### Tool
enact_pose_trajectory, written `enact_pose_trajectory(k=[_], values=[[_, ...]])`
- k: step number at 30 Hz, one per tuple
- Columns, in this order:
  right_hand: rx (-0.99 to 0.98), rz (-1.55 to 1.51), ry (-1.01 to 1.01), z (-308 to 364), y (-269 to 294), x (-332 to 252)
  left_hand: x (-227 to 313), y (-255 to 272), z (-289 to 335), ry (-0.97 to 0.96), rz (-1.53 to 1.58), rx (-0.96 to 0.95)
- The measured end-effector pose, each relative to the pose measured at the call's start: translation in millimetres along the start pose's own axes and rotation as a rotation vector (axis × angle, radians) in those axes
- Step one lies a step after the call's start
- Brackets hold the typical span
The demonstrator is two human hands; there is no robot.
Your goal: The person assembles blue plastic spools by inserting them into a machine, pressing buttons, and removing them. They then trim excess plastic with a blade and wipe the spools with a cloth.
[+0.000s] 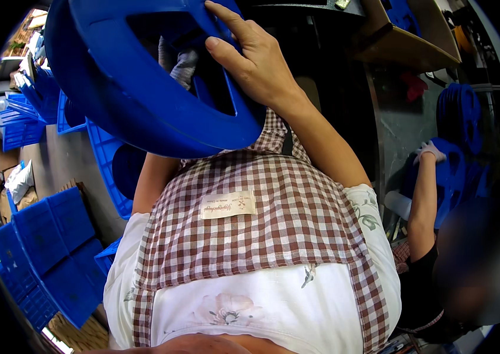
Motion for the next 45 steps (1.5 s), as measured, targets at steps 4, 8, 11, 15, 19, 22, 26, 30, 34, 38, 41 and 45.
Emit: enact_pose_trajectory(k=[4,8,11,15,19,22,26,30,34,38,41,45], values=[[-0.011,0.027,-0.013,0,1,4,-2,-5,-4,0.003,0.009,-0.003],[-0.016,0.07,-0.012,0,3,4,-4,-7,-3,0.009,0.003,0.004],[-0.019,0.11,-0.009,1,4,5,-6,-6,0,0.017,-0.005,0.013],[-0.023,0.208,0.004,4,8,4,-7,-8,3,0.029,-0.014,0.024],[-0.044,0.391,0.051,3,14,-1,0,-8,4,0.05,-0.058,0.021],[-0.076,0.54,0.155,2,21,-22,14,-7,-1,0.074,-0.129,0.0],[-0.151,0.698,0.247,-17,44,-60,59,-8,-32,0.054,-0.265,-0.053],[-0.162,0.969,0.251,-75,80,-82,101,-17,-121,-0.033,-0.249,-0.12],[-0.3,1.244,0.333,-124,90,-90,120,-21,-180,-0.029,-0.132,-0.178],[-0.244,1.148,0.08,-117,47,-84,99,-25,-156,-0.024,-0.103,-0.146],[-0.187,1.171,0.338,-86,35,-75,66,-35,-111,-0.005,-0.081,-0.133],[-0.034,0.959,0.254,-80,26,-89,45,-40,-100,0.0,-0.058,-0.119]])
Point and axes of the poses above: each hand's wrist, its own z-axis away from the middle knuckle, its own y-axis out of the back of the hand, x = y × z, the point moved 3 cm from there along -z, towards the middle knuckle, and after that the axes turned 14 degrees about -z, right-handed, at the moved point
